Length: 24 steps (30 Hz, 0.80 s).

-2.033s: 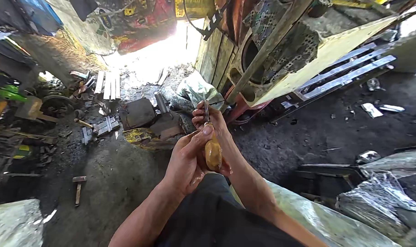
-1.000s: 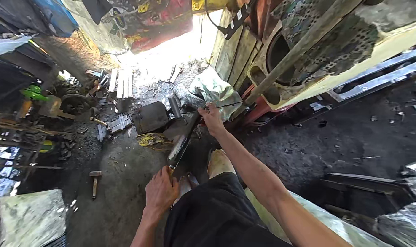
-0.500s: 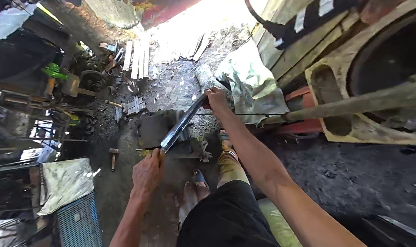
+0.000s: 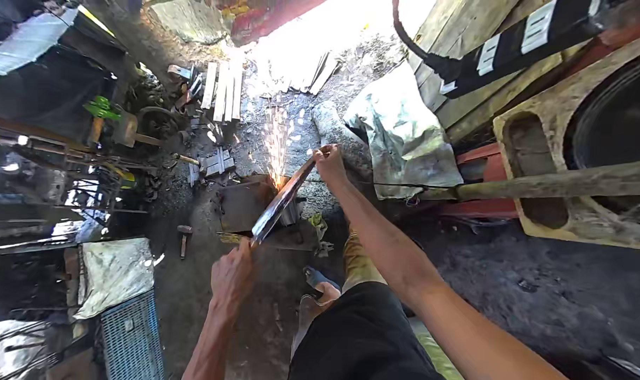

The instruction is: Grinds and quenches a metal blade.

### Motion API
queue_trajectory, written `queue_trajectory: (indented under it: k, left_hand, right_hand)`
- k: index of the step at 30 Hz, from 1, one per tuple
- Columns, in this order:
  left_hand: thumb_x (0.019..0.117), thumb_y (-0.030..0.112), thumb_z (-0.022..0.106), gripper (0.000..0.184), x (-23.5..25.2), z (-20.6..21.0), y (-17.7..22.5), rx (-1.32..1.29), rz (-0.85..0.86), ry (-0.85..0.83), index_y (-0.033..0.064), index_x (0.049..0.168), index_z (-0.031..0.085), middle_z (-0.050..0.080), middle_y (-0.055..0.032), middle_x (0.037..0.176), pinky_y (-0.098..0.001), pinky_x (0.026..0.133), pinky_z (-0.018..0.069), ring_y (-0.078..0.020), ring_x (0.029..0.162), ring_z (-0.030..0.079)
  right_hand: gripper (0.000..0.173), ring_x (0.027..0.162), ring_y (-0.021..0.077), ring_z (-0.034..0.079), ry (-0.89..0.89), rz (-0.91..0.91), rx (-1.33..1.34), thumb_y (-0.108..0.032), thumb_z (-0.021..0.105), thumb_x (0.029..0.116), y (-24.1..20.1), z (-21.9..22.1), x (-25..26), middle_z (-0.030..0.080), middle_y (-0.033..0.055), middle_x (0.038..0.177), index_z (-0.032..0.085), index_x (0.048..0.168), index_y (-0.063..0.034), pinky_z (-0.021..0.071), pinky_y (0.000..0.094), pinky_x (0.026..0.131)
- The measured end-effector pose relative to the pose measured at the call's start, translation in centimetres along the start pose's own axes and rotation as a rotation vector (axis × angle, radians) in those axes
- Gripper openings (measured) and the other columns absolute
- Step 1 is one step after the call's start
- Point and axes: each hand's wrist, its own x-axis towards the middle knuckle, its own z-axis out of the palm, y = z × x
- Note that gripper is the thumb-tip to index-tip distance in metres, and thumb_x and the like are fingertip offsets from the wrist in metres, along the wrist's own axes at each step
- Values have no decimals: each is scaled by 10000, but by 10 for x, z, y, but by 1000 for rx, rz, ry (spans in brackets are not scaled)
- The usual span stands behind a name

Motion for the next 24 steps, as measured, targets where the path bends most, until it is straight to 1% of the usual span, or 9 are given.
queue_trajectory:
  k: [3, 5, 9, 12, 14, 16, 19, 21, 24]
  left_hand:
    - [951, 240, 584, 246, -49, 5, -24, 41, -37, 41, 126, 1159, 652, 722, -115, 869, -528, 612, 567, -337, 743, 721]
    - [917, 214, 606, 204, -51, 1, -18, 82, -13, 111, 117, 1086, 665, 710, -99, 811, -493, 551, 551, -315, 671, 708]
    - [981, 252, 546, 302, 34, -16, 43, 78, 6, 35, 117, 1238, 627, 734, -135, 942, -545, 664, 578, -353, 790, 730]
    - [979, 271, 538, 357, 72, -12, 64, 101, 31, 48, 110, 1288, 614, 737, -141, 1002, -550, 704, 574, -355, 835, 732]
    - [976, 271, 535, 331, 57, -1, 52, 89, 26, 95, 99, 1243, 627, 734, -139, 952, -544, 671, 574, -348, 791, 730]
    - [998, 290, 530, 300, 22, 12, 30, 47, -6, 101, 95, 1197, 641, 732, -133, 921, -541, 653, 581, -344, 770, 730]
    - [963, 264, 578, 285, -39, 23, -1, 27, -78, 31, 103, 1192, 635, 731, -127, 907, -539, 655, 579, -336, 775, 730]
    - [927, 251, 609, 275, -67, 22, -14, 68, -91, 12, 101, 1156, 635, 721, -107, 859, -513, 624, 574, -313, 740, 725]
    - [918, 231, 622, 293, -49, 12, -1, 56, -80, -33, 86, 1174, 626, 727, -113, 867, -520, 647, 579, -329, 764, 730]
  right_hand:
    - [454, 1069, 339, 660, -124, -69, -6, -305, 581, 1030, -1, 22, -35, 644, 224, 1184, 535, 1346, 17, 554, 535, 944]
    - [427, 1021, 323, 662, -160, -56, 7, -323, 555, 1045, 4, 25, -36, 647, 208, 1141, 541, 1325, -1, 558, 524, 908]
    - [419, 1089, 336, 665, -92, 34, 95, -300, 507, 1077, 5, -14, 34, 669, 229, 1178, 565, 1348, 14, 540, 537, 966]
    - [392, 1026, 310, 681, 14, 46, 124, -288, 545, 1039, 15, -34, 77, 690, 200, 1123, 596, 1304, -4, 552, 526, 917]
    - [382, 983, 299, 679, 30, 27, 156, -285, 559, 1033, 11, -28, 65, 686, 191, 1088, 593, 1284, 0, 556, 510, 890]
    - [398, 974, 303, 679, 4, -11, 167, -285, 562, 1035, 4, -14, 30, 677, 198, 1091, 563, 1301, 12, 562, 509, 885]
    - [444, 1027, 314, 670, -98, -77, 119, -292, 581, 1035, 3, 12, -23, 649, 215, 1158, 518, 1349, 16, 568, 506, 913]
    - [446, 1073, 323, 651, -137, -125, 92, -309, 599, 1022, 9, 31, -43, 630, 217, 1195, 541, 1324, 14, 556, 508, 942]
    - [406, 1101, 307, 633, -121, -143, 114, -309, 555, 1037, 14, 30, -32, 614, 207, 1219, 551, 1289, 10, 543, 482, 963]
